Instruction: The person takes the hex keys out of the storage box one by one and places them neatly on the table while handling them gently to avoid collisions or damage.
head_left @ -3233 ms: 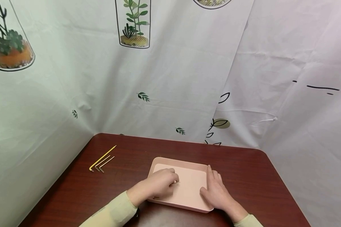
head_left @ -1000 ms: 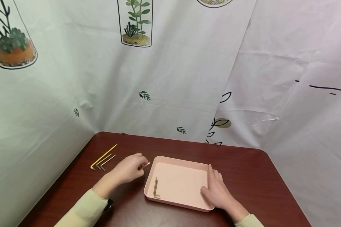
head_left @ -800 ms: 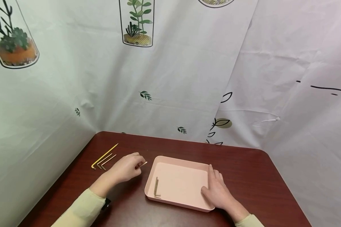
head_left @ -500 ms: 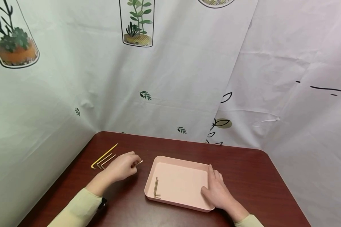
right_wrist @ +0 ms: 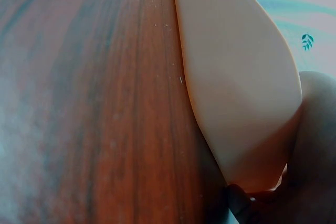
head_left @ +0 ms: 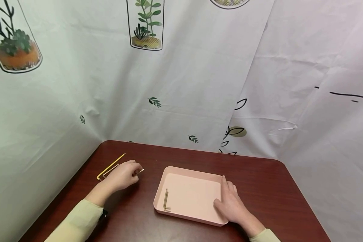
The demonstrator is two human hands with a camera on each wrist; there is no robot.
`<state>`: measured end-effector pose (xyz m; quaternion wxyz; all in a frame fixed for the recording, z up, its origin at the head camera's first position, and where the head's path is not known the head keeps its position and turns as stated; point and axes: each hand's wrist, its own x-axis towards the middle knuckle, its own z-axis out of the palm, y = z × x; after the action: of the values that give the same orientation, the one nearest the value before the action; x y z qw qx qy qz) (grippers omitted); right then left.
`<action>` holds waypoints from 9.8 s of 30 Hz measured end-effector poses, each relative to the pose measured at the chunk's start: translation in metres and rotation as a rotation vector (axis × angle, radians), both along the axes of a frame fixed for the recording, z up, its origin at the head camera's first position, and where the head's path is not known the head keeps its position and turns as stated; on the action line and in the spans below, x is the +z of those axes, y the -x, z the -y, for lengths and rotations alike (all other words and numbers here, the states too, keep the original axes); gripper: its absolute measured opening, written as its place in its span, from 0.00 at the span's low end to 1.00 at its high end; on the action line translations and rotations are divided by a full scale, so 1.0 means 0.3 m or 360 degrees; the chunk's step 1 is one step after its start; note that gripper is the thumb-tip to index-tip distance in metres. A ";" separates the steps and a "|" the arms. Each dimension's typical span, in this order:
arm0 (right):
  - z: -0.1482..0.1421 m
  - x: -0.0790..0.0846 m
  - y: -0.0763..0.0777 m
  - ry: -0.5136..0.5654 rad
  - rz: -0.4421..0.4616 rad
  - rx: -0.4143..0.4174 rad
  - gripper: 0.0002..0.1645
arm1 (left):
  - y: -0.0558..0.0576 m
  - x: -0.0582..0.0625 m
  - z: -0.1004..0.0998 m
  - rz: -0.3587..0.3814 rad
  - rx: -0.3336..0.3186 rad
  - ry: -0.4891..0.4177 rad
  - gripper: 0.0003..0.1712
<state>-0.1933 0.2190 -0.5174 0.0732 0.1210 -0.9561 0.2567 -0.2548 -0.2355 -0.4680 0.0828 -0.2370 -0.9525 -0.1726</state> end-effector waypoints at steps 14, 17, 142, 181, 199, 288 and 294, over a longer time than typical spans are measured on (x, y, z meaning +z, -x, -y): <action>-0.001 -0.005 0.002 0.0010 0.0032 -0.0007 0.61 | 0.028 -0.023 0.059 0.0054 0.0051 0.0003 0.12; 0.001 -0.003 0.002 0.0011 0.0033 -0.0003 0.61 | 0.034 -0.028 0.074 0.0069 0.0061 0.0005 0.11; 0.002 0.010 -0.003 0.0003 0.0047 -0.0004 0.61 | 0.085 -0.054 0.223 0.0175 0.0224 0.0188 0.12; 0.003 -0.006 -0.003 -0.0001 0.0072 -0.0027 0.60 | 0.060 -0.021 0.089 0.0069 0.0240 0.0066 0.21; -0.002 0.009 -0.005 -0.0018 0.0024 -0.0009 0.61 | 0.038 0.003 -0.034 -0.0047 0.0243 0.0047 0.31; -0.003 0.013 -0.010 -0.0010 0.0012 0.0002 0.61 | -0.178 -0.024 -0.495 -0.0423 -0.0033 0.0520 0.10; -0.002 0.011 -0.008 -0.0003 0.0008 0.0005 0.61 | -0.190 -0.031 -0.531 -0.0407 0.0084 0.0660 0.09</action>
<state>-0.1909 0.2196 -0.5142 0.0701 0.1220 -0.9564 0.2561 -0.1977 -0.0763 -0.4774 0.1566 -0.2439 -0.9552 0.0603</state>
